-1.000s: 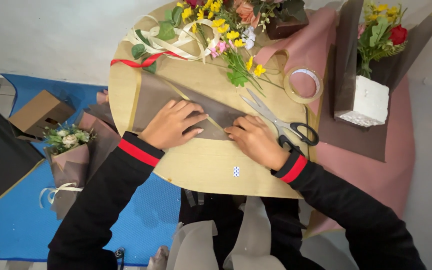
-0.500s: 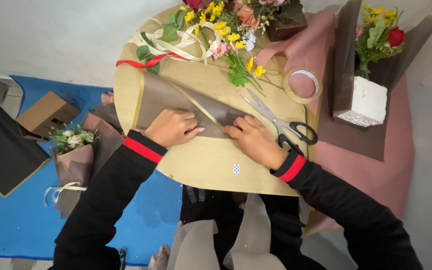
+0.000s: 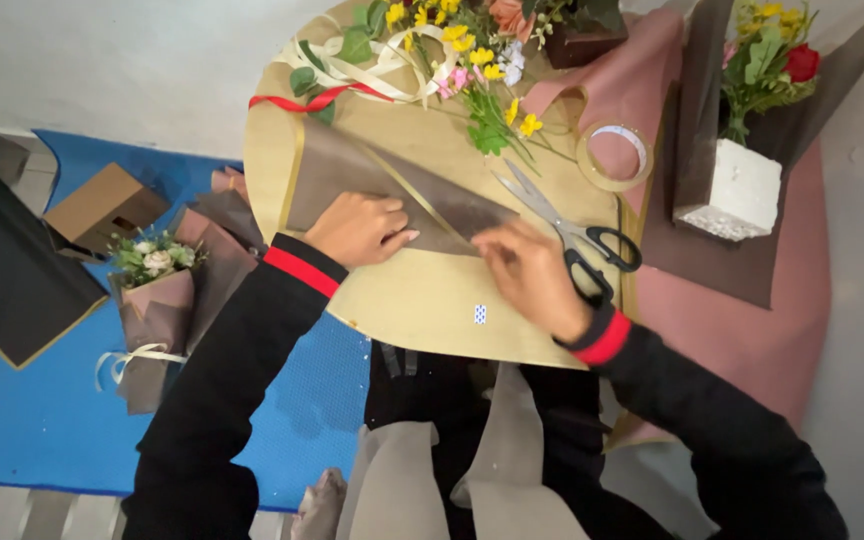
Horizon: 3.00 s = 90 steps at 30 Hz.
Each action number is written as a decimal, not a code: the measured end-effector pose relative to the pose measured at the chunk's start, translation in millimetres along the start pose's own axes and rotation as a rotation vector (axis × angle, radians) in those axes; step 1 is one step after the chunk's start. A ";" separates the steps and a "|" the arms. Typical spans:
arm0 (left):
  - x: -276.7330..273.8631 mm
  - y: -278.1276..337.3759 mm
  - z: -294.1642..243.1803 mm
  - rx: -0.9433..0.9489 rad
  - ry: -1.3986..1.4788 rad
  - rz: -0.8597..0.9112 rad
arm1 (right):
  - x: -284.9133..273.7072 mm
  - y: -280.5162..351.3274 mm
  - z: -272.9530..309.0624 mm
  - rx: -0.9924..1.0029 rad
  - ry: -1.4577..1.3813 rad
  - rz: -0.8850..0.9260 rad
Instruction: The person folds and tapes brown wrapping paper around a floral arrangement with a white foam base. They then cut a length of white ribbon with scissors and place it on the table.
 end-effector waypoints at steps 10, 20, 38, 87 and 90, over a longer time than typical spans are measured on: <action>3.1 2.2 0.2 -0.012 -0.027 -0.037 | 58.7 178.7 47.6 1.107 -0.572 0.294; 5.6 0.7 3.2 -0.008 -0.021 -0.046 | 89.1 186.6 32.1 1.270 -0.497 0.055; 3.1 4.8 -13.0 0.294 -0.293 -0.298 | -25.0 19.8 63.6 0.805 -0.568 0.100; -74.3 -37.5 -11.6 -1.064 0.663 -0.348 | 23.9 -77.3 -20.4 0.587 -0.388 0.208; -55.5 -28.1 -12.3 -1.094 0.705 -0.317 | 31.4 -65.4 -31.3 0.631 -0.364 0.230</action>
Point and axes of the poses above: each hand's wrist, its own y-axis away from the middle knuckle, its own x-axis out of the palm, z = x × y, the point moved 5 cm from there along -y, towards the middle knuckle, and after that the axes turned 14 degrees about -z, right-handed, at the moved point
